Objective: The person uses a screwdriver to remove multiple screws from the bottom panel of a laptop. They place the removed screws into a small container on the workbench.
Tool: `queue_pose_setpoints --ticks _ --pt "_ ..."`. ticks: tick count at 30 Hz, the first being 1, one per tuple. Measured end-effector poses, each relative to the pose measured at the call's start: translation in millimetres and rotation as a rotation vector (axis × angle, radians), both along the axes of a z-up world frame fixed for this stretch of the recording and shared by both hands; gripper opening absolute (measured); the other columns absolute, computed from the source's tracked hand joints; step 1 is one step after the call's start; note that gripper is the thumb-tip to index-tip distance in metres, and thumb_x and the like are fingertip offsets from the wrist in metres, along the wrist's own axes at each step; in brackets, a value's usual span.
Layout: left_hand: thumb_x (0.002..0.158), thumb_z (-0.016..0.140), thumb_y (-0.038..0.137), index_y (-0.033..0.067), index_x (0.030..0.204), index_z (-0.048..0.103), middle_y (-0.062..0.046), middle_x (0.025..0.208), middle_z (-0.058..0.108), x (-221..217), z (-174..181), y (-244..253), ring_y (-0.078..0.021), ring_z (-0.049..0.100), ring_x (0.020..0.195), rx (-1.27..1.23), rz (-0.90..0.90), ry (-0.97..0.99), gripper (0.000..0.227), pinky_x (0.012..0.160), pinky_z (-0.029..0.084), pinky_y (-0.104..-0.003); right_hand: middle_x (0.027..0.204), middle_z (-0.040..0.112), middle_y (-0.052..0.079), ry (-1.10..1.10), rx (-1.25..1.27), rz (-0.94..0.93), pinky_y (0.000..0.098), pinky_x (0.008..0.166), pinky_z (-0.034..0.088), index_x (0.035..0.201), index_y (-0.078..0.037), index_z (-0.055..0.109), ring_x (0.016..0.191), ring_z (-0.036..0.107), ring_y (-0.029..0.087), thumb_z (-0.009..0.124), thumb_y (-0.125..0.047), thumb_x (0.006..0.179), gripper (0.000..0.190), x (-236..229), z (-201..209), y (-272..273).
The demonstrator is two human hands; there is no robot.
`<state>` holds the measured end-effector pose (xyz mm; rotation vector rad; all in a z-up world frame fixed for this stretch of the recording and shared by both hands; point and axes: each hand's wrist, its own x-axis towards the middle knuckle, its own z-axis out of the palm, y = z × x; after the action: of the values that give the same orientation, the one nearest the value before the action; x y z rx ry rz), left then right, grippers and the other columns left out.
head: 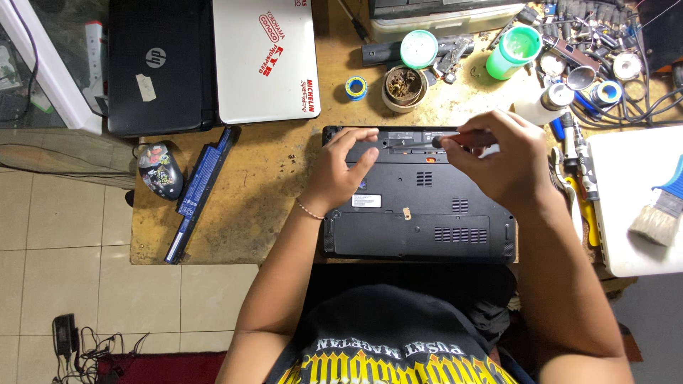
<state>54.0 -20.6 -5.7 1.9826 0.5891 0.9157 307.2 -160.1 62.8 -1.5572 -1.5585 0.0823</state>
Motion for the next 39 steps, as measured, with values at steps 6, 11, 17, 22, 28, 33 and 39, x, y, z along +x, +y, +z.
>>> queue_pose_setpoints --ticks 6,11,17,22,28,33,39 --pt "0.094 0.070 0.019 0.0112 0.135 0.073 -0.010 0.134 0.069 14.0 -68.7 -0.5 -0.0316 0.063 0.134 0.343 0.136 0.449 0.042 0.122 0.037 -0.056 0.084 0.076 0.014 -0.283 -0.097 0.012 0.0476 0.072 0.063 0.098 -0.001 0.074 0.078 0.080 0.034 0.089 -0.008 0.089 0.019 -12.8 23.4 33.0" --pt "0.092 0.072 0.014 0.0128 0.132 0.074 -0.009 0.132 0.066 13.5 -63.6 -4.2 -0.0319 0.062 0.134 0.380 0.137 0.457 0.041 0.121 0.037 -0.059 0.091 0.075 0.009 -0.439 -0.272 -0.019 0.0555 0.072 0.061 0.104 -0.011 0.072 0.083 0.078 0.038 0.084 -0.028 0.091 0.025 -9.5 12.3 51.4" --pt "0.091 0.073 0.014 0.0150 0.133 0.075 -0.010 0.133 0.066 14.8 -63.1 -5.2 -0.0327 0.061 0.137 0.362 0.156 0.472 0.042 0.122 0.036 -0.061 0.092 0.073 0.014 -0.455 -0.326 0.045 0.0577 0.070 0.059 0.105 -0.010 0.071 0.084 0.076 0.045 0.082 -0.028 0.089 0.026 -15.2 4.7 65.1" --pt "0.090 0.074 0.013 0.0143 0.138 0.072 -0.011 0.133 0.067 14.5 -50.1 -2.8 -0.0335 0.062 0.137 0.308 0.141 0.466 0.047 0.123 0.036 -0.061 0.090 0.072 0.015 -0.502 -0.397 0.092 0.0559 0.066 0.060 0.107 -0.012 0.070 0.080 0.076 0.044 0.076 -0.028 0.094 0.022 -24.8 11.2 76.2" --pt "0.086 0.090 0.020 0.0054 0.164 0.045 -0.023 0.132 0.070 20.8 -2.6 3.1 -0.0424 0.066 0.130 0.143 0.074 0.329 0.091 0.119 0.040 -0.064 0.076 0.067 0.007 -0.741 -0.701 0.083 0.0473 0.069 0.066 0.114 -0.013 0.068 0.071 0.077 0.030 0.057 -0.029 0.107 0.021 -58.0 43.4 83.2" --pt "0.092 0.093 0.017 0.0157 0.174 0.030 -0.017 0.123 0.076 43.1 -7.9 7.5 -0.0392 0.073 0.125 0.020 0.030 -0.078 0.104 0.117 0.050 -0.059 0.073 0.074 0.015 -0.775 -0.836 0.078 0.0555 0.068 0.062 0.123 -0.008 0.060 0.073 0.078 0.043 0.061 -0.034 0.106 0.030 -62.0 40.1 96.4" --pt "0.091 0.088 0.009 0.0220 0.172 0.036 -0.008 0.107 0.084 50.4 -11.3 16.1 -0.0263 0.083 0.104 0.082 0.096 -0.037 0.097 0.103 0.064 -0.045 0.102 0.076 0.017 -0.740 -0.732 0.137 0.0622 0.071 0.063 0.128 -0.011 0.063 0.090 0.079 0.048 0.066 -0.031 0.101 0.034 -58.5 90.2 77.6"
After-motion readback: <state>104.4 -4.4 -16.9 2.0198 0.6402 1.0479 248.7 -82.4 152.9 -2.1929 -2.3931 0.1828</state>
